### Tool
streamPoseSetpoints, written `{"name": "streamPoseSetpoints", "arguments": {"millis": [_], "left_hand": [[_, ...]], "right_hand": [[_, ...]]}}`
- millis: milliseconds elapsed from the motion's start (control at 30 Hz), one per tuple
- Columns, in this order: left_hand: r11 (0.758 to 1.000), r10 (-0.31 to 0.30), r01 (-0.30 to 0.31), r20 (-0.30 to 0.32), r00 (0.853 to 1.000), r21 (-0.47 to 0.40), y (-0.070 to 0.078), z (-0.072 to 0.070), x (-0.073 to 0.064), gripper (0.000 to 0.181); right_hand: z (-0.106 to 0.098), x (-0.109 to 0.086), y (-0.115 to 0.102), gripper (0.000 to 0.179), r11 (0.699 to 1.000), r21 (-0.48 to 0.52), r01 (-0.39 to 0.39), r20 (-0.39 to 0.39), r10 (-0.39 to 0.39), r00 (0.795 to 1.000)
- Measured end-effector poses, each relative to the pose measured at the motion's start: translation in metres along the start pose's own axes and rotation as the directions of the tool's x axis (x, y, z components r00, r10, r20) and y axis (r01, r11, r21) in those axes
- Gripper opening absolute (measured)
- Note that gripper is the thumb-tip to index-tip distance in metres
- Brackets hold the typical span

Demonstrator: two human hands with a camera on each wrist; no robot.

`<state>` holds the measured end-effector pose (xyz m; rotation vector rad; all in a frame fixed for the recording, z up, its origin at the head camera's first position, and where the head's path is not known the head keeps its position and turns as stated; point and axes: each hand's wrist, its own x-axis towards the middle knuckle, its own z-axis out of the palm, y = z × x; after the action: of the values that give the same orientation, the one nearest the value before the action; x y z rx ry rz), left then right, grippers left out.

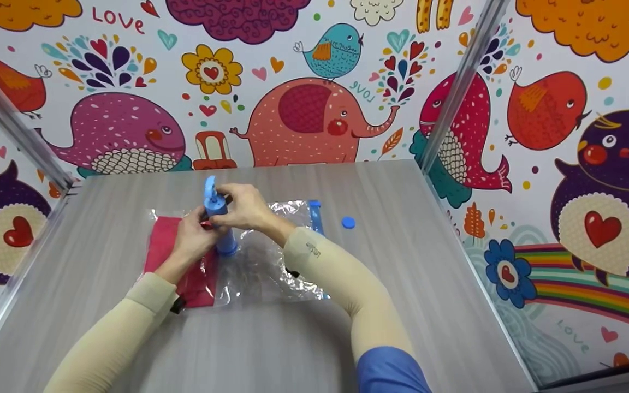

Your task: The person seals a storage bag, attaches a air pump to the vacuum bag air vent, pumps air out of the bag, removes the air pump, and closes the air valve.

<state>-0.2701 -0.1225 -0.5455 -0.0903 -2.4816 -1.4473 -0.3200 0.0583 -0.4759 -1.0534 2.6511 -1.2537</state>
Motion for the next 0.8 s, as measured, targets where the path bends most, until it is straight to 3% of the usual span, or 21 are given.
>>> {"name": "streamPoseSetpoints", "arguments": {"millis": [200,400,600,800], "left_hand": [[1.0,0.019,-0.019,0.033,0.999,-0.003,-0.0009,-0.0004,0.0015,0.049],[0.999,-0.016,0.013,0.068,0.998,0.035,-0.0061,-0.0025,-0.0001,0.058],[0.998,-0.046,0.044,0.061,0.997,0.038,-0.0038,-0.0062,-0.003,0.063],[0.998,-0.03,0.028,0.033,0.999,0.06,-0.0023,-0.0065,-0.0031,0.06]], "right_hand": [[0.0006,-0.0009,0.0008,0.059,1.0,0.016,0.019,0.024,-0.02,1.0],[0.0026,-0.0007,-0.0006,0.043,0.999,-0.023,0.027,0.015,-0.027,1.0],[0.0041,0.0005,-0.0016,0.042,1.0,-0.017,-0.004,-0.021,0.003,1.0],[0.0059,0.0016,-0.005,0.048,0.997,-0.03,-0.065,-0.044,0.063,0.997]]}}
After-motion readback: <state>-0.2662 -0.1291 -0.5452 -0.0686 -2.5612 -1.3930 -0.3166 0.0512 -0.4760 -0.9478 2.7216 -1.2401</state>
